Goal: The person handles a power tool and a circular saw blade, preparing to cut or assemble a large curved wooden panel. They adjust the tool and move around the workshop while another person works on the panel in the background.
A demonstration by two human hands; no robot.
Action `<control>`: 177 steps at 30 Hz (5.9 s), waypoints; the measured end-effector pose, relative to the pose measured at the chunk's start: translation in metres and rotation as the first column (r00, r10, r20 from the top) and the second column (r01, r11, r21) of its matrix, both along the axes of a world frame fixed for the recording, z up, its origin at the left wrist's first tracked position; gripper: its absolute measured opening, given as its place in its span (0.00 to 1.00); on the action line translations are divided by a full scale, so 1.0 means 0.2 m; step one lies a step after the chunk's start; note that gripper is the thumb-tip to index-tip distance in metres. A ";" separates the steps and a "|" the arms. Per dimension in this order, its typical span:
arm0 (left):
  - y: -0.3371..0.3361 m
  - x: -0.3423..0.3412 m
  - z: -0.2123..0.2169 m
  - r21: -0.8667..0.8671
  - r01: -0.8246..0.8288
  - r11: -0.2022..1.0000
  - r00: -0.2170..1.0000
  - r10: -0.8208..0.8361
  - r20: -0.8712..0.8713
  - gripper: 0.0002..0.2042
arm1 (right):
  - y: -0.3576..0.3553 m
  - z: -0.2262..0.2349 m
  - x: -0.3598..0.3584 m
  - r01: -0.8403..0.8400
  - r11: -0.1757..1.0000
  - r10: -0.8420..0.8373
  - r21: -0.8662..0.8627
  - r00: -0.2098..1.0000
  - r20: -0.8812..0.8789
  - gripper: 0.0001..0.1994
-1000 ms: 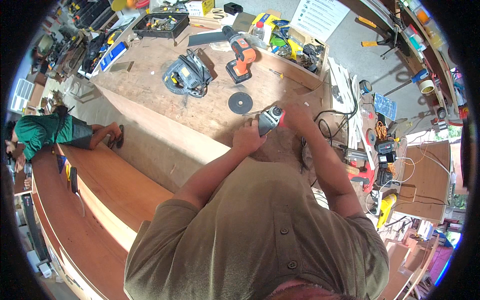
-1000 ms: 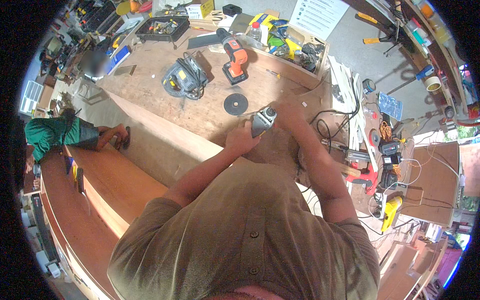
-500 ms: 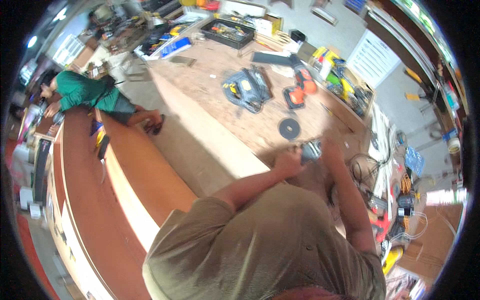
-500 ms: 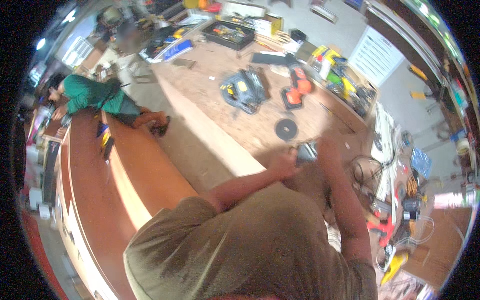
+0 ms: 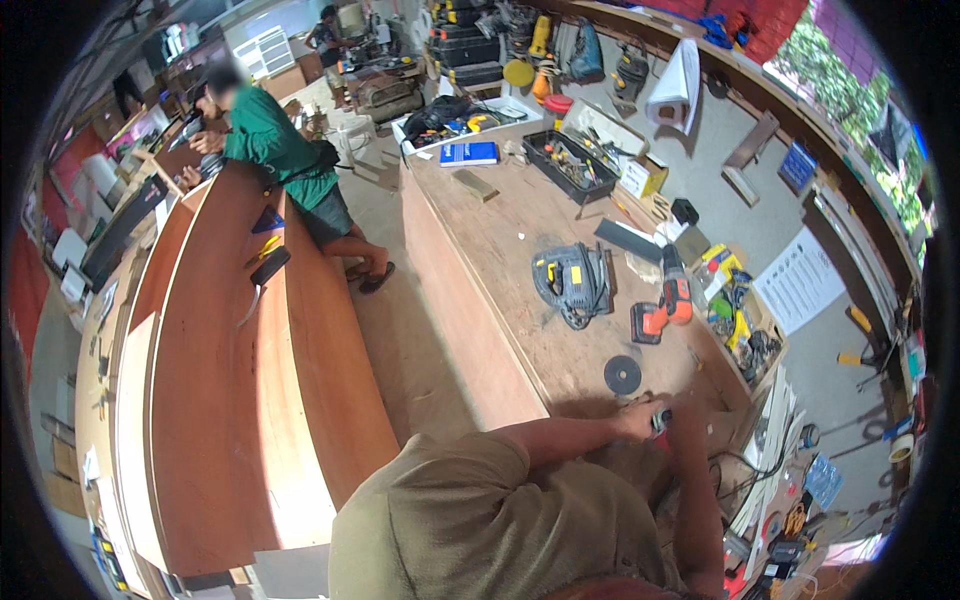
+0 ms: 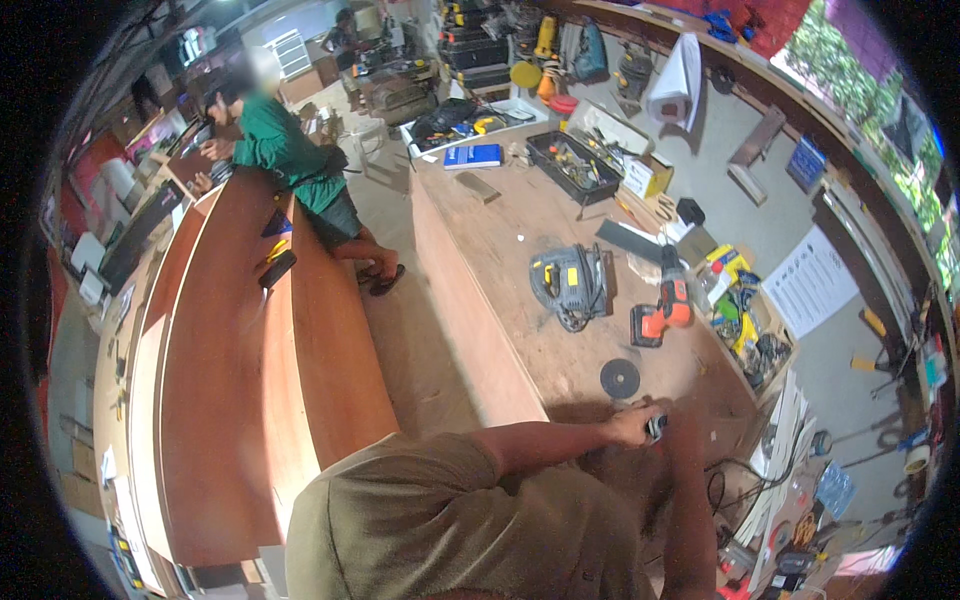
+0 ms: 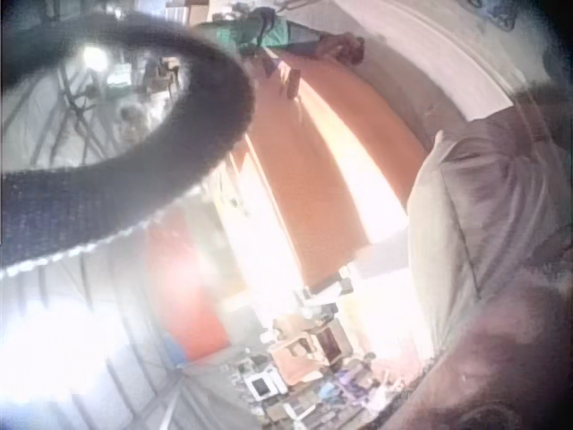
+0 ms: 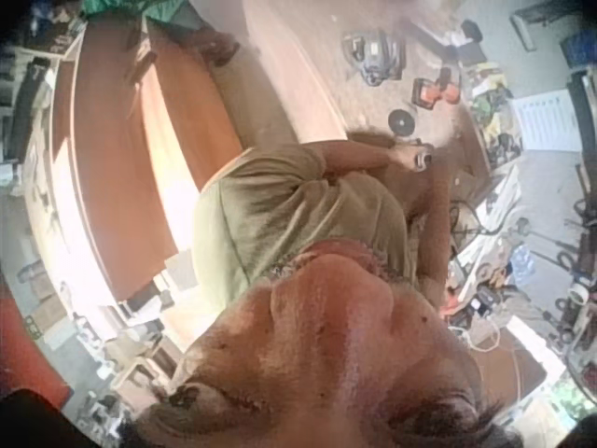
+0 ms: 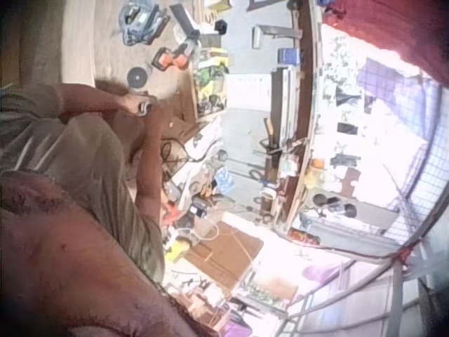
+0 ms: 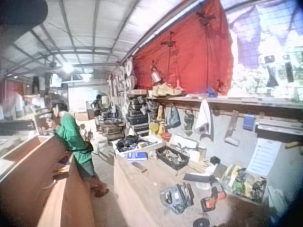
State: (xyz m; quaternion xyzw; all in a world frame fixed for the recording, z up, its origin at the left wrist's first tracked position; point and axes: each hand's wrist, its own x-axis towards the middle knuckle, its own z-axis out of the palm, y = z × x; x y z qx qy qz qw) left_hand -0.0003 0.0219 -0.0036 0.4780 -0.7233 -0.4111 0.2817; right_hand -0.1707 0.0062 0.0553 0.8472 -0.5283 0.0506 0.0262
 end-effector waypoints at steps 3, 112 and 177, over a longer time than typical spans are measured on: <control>0.01 0.00 0.07 0.026 0.027 0.999 0.999 -0.027 -0.033 0.36 | 0.01 -0.02 -0.05 -0.002 0.999 0.003 0.038 0.999 -0.033 0.11; 0.85 1.03 1.19 0.184 -0.547 0.816 0.522 0.505 -0.687 0.33 | 1.16 0.57 -0.18 0.024 0.921 -0.339 0.390 0.545 0.767 0.07; 0.82 0.45 0.81 0.079 0.657 0.750 -0.165 0.246 -0.955 0.28 | 2.03 0.50 -0.22 0.407 0.712 -0.701 0.573 0.469 0.538 0.35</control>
